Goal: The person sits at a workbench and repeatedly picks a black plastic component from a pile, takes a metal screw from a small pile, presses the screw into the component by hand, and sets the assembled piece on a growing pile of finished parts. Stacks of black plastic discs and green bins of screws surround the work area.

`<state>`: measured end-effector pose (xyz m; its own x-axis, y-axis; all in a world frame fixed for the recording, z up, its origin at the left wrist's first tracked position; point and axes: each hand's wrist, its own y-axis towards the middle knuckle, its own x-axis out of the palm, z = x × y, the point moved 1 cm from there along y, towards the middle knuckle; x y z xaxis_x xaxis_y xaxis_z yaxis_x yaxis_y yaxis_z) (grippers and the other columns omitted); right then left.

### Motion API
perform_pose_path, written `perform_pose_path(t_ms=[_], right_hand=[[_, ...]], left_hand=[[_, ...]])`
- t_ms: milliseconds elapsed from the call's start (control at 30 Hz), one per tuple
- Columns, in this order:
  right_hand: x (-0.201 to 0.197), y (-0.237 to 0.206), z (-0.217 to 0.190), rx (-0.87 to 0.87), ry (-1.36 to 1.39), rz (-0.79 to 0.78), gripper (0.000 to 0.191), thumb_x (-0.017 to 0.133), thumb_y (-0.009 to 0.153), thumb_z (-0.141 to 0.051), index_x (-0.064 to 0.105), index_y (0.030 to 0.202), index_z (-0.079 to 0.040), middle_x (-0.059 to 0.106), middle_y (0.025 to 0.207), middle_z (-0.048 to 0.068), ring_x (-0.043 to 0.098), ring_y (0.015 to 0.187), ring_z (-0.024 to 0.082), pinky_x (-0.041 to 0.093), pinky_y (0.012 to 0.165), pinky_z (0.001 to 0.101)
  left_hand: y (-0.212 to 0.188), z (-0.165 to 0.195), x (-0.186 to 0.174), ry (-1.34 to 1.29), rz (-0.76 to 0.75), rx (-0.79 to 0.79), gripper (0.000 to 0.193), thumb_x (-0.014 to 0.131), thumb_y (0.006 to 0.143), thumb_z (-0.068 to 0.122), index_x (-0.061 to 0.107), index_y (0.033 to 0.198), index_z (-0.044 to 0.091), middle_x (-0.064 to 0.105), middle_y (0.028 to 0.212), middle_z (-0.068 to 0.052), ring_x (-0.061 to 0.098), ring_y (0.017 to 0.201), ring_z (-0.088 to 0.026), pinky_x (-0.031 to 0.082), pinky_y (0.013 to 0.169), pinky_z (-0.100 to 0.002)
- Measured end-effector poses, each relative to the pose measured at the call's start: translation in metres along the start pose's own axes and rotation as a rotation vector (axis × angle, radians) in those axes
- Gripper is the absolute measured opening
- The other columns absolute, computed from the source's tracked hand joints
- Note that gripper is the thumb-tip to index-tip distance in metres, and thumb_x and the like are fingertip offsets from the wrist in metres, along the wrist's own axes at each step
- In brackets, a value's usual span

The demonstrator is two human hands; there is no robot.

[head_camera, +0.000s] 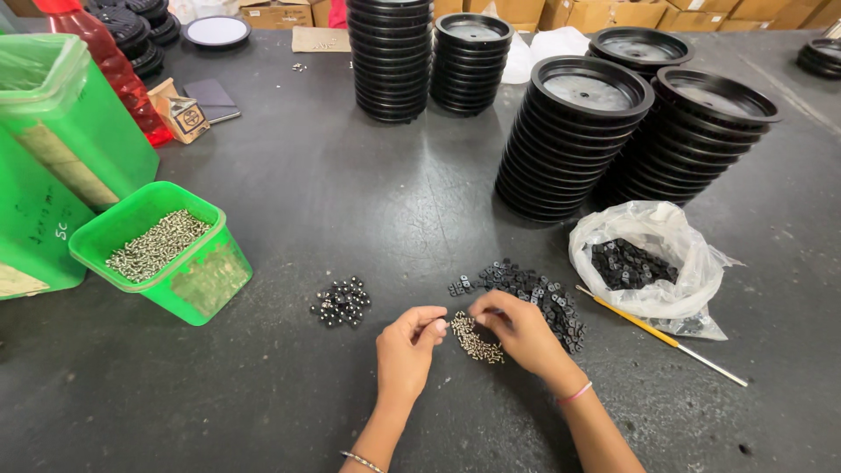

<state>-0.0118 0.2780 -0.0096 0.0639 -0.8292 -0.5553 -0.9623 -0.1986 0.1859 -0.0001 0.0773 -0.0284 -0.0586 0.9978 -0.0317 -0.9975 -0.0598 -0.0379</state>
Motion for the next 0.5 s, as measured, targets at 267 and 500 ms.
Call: perform_pose_path(t_ms=[267,500], right_hand=[[0.019,-0.001,0.014,0.171,0.389,0.060,0.012,0.076,0.087,-0.003,0.075,0.099,0.001,0.075,0.089,0.002,0.067,0.080,0.008,0.056,0.074,0.0239],[0.019,-0.002,0.013,0.204,0.444,0.044,0.019,0.078,0.085,-0.003,0.079,0.102,0.002,0.080,0.091,0.006,0.071,0.082,0.010,0.058,0.075,0.0256]], left_hand=[[0.004,-0.013,0.005,-0.217,-0.031,-0.062,0.019,0.074,0.087,0.006,0.077,0.103,-0.003,0.079,0.087,-0.007,0.072,0.074,-0.010,0.061,0.069,-0.026],[0.003,-0.008,0.004,-0.152,0.002,-0.046,0.017,0.074,0.086,0.006,0.078,0.101,-0.002,0.080,0.085,-0.007,0.073,0.073,-0.010,0.062,0.068,-0.025]])
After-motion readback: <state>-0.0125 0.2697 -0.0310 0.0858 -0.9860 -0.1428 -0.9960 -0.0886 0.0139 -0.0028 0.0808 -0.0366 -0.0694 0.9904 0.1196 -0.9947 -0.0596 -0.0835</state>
